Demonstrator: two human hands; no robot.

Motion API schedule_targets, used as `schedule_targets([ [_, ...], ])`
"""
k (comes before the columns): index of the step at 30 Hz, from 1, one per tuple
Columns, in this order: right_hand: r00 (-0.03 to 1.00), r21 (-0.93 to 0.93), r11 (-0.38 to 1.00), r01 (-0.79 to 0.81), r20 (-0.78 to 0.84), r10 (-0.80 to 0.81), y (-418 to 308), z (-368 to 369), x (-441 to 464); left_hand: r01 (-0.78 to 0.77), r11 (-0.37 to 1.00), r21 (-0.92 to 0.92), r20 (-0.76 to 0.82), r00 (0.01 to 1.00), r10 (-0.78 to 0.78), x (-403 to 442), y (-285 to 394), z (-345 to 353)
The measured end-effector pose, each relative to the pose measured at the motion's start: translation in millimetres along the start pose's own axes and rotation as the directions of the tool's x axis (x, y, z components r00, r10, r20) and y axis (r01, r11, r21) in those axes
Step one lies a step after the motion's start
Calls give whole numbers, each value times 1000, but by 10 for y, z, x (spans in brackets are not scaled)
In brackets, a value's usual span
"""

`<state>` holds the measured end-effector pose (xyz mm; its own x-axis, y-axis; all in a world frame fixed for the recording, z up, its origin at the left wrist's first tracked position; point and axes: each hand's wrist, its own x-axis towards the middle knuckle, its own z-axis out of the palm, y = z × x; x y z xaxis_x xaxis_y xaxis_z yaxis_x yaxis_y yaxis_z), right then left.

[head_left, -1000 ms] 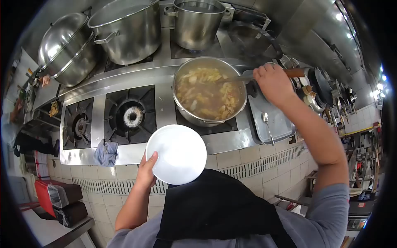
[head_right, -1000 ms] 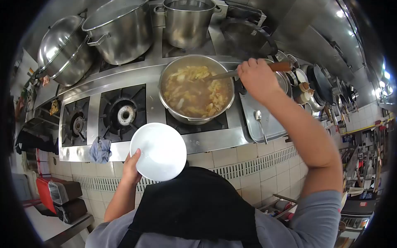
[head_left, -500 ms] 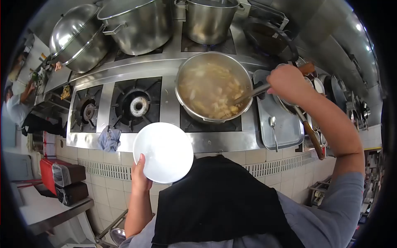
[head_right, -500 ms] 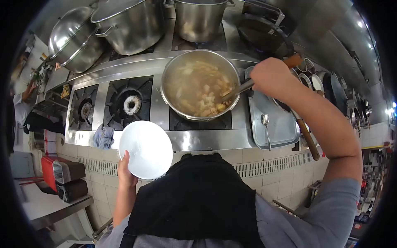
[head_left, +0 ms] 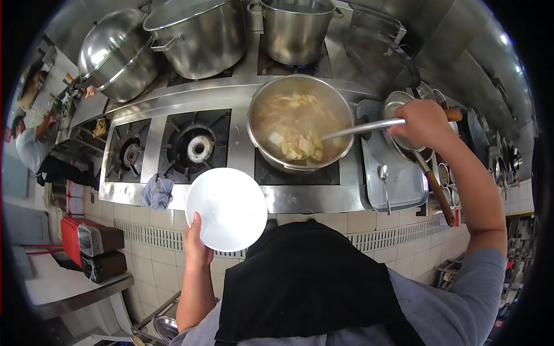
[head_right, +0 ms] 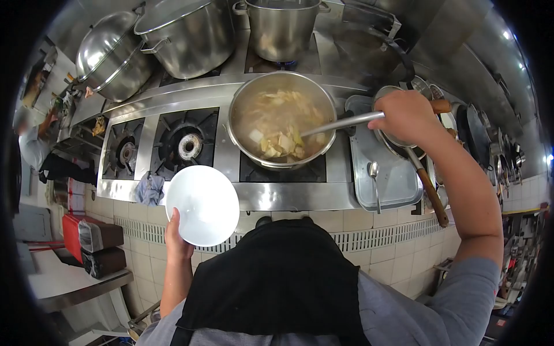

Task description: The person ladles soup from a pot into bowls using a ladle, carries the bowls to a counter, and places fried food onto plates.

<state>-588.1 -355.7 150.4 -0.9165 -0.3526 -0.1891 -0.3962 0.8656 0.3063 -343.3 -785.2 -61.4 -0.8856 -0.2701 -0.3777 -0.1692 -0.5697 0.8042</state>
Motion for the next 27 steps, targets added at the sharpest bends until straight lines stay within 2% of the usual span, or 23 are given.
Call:
schedule_targets([
  [4,992,-71,996,-58,-119,50,-32,-46,-80,-11,1000,12,-14,1000,11,30,56,-57],
  [10,982,-112,979,-169,-98,159,-38,-183,-170,-20,999,33,7,1000,19,87,202,-127],
  [14,971,-129,968,-213,-142,194,-73,-225,-254,-43,998,36,52,998,42,166,312,-139],
  [17,959,-119,954,-274,-100,264,-72,-288,-284,-63,998,31,99,993,59,207,376,-131],
  [19,957,-17,957,-289,-41,288,8,-271,-306,-60,998,15,81,995,58,248,379,-123],
  [25,934,70,931,-358,22,358,56,-608,-402,-93,996,-10,62,994,93,468,561,77],
  [27,937,92,935,-343,-36,347,157,-702,-428,-127,992,14,78,989,125,577,664,191],
])
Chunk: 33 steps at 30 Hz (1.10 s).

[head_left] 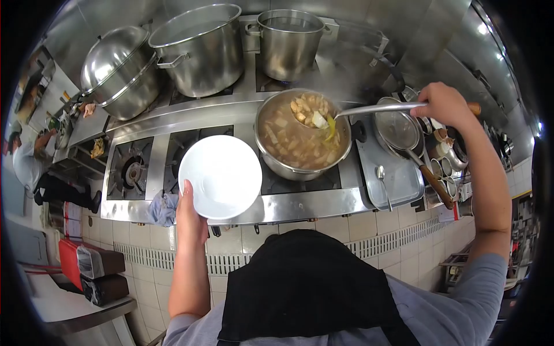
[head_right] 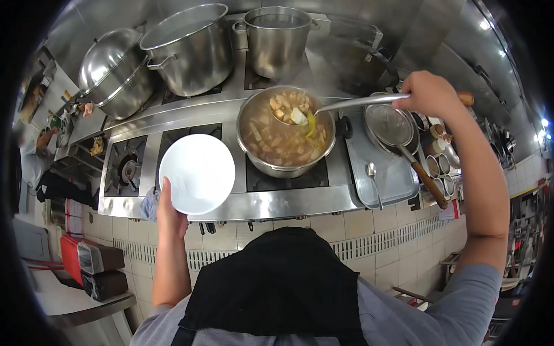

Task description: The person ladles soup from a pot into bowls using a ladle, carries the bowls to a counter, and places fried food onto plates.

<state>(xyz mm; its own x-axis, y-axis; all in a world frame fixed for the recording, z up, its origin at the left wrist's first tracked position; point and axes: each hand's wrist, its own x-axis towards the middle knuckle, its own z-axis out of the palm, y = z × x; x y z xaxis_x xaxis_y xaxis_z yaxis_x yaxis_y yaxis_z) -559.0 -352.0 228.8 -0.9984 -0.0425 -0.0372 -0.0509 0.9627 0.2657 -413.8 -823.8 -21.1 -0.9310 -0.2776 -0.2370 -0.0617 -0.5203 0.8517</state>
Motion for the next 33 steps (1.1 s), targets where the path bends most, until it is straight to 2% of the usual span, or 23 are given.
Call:
schedule_targets([
  [4,999,1,1000,-30,-14,30,197,-410,33,-24,996,88,-6,1000,25,287,182,249],
  [6,969,22,992,126,-216,-118,418,-531,55,-52,983,176,23,999,48,457,259,375],
  [8,997,97,995,12,-72,-5,443,-844,71,-57,979,198,6,998,57,639,308,515],
  [11,990,155,987,27,-142,-5,656,-1108,73,-67,928,366,20,998,64,872,346,668],
  [13,987,196,980,31,-160,1,779,-1317,65,-67,922,380,23,998,63,948,372,823],
  [15,990,160,986,39,-140,-17,907,-1518,72,-67,911,407,38,998,57,1068,361,907],
  [20,974,137,983,126,-206,-96,1257,-1800,63,-108,906,408,87,993,79,1392,58,1143],
  [22,983,207,967,152,-134,-126,1349,-1902,50,-107,901,421,107,992,68,1408,-55,1339],
  [24,983,206,967,152,-136,-126,1330,-1897,26,-87,890,447,95,994,49,1359,-140,1558],
  [26,994,241,968,75,-98,-52,1175,-1856,-81,-90,893,441,138,990,32,1334,-256,1709],
  [27,994,240,968,69,-97,-47,1076,-1838,-103,-37,916,399,173,984,-35,1356,-346,1768],
  [29,998,128,991,40,45,-46,868,-1736,-111,25,940,339,277,953,-126,1310,-451,1879],
  [30,998,128,991,30,48,-37,818,-1611,-99,27,939,342,284,950,-131,1263,-485,1922],
  [33,983,29,991,133,-130,-128,618,-1134,-53,89,963,253,368,912,-181,1109,-531,2036],
])
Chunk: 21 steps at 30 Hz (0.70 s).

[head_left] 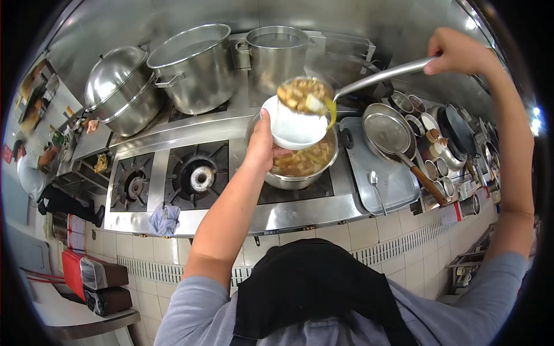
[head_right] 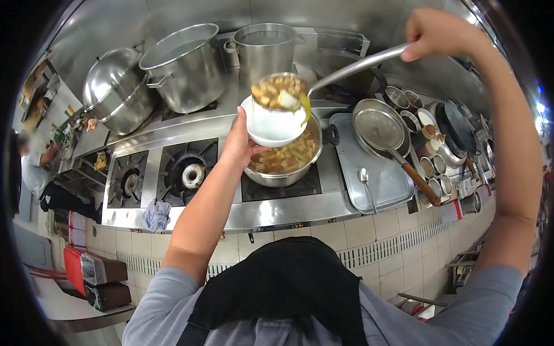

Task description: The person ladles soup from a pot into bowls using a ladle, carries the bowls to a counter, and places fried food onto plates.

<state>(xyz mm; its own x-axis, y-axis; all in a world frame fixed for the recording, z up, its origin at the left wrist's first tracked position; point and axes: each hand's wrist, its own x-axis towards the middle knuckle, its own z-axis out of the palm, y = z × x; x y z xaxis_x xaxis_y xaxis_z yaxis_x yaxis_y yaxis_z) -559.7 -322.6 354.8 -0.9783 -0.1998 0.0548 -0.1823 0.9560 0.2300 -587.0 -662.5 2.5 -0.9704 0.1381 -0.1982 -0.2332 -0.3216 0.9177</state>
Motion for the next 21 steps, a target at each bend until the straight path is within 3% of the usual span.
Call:
schedule_targets([
  [2,961,-163,978,131,-222,-166,-260,231,-84,30,998,-52,35,999,-28,-92,48,95],
  [7,971,-295,950,99,-180,-157,-814,337,-288,15,996,-86,8,1000,-14,-194,66,174],
  [9,988,-370,929,14,-139,-71,-985,342,-373,0,995,-97,-18,1000,-1,-285,132,197],
  [11,959,-423,905,47,-236,-160,-980,478,-463,0,994,-111,-30,1000,-4,-254,111,141],
  [13,850,-485,868,108,-408,-334,-1024,521,-556,-1,992,-127,-41,999,-4,-251,110,89],
  [17,768,-569,819,77,-490,-412,-1027,547,-630,-1,990,-142,-76,997,-10,-336,172,2],
  [19,615,-606,793,56,-605,-505,-1019,539,-657,2,987,-160,-77,997,-14,-343,134,-59],
  [21,618,-613,790,19,-614,-491,-984,471,-670,-28,987,-160,-84,996,14,-360,98,-118],
])
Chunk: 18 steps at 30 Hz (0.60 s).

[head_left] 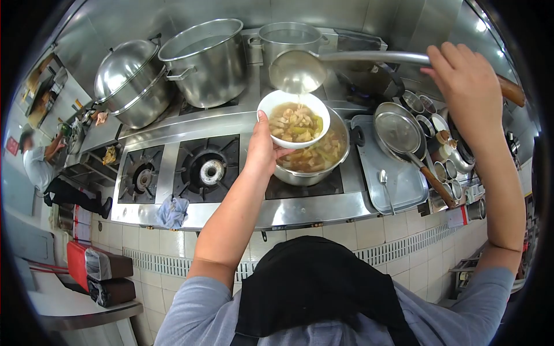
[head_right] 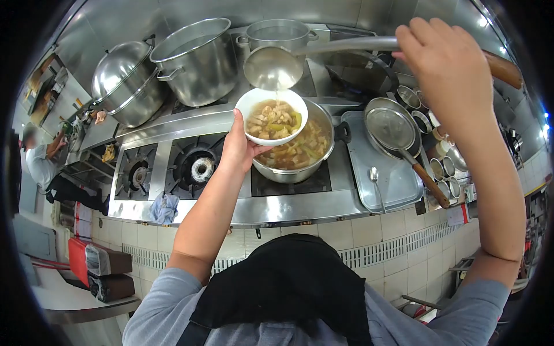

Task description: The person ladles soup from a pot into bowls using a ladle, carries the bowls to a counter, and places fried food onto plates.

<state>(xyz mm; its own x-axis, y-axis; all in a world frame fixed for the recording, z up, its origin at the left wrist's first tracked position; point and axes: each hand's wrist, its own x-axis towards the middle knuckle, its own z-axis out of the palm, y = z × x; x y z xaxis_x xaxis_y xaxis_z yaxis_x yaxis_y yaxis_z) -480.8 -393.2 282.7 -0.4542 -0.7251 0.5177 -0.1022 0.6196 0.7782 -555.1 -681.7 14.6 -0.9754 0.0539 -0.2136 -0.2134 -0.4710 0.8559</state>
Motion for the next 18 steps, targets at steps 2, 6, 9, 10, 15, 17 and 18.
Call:
schedule_targets([
  [2,1000,-37,999,-18,1,18,86,-23,8,-8,1000,-22,-9,1000,8,-26,-10,-67],
  [6,951,-46,983,-179,246,185,174,-30,22,-47,999,-6,-58,997,47,-179,49,-274],
  [9,941,3,994,-110,323,104,41,85,-5,-86,996,29,-86,992,88,-270,114,-522],
  [10,940,38,995,-91,334,73,-64,162,-14,-94,995,38,-111,989,98,-351,184,-558],
  [15,884,91,986,141,437,-166,-704,710,-152,-146,989,24,-158,976,148,-556,313,-892],
  [17,823,109,971,215,515,-240,-963,729,-99,-163,987,2,-178,971,161,-645,337,-914],
  [18,797,126,964,233,543,-263,-1068,759,-71,-184,983,-18,-201,964,176,-685,339,-923],
])
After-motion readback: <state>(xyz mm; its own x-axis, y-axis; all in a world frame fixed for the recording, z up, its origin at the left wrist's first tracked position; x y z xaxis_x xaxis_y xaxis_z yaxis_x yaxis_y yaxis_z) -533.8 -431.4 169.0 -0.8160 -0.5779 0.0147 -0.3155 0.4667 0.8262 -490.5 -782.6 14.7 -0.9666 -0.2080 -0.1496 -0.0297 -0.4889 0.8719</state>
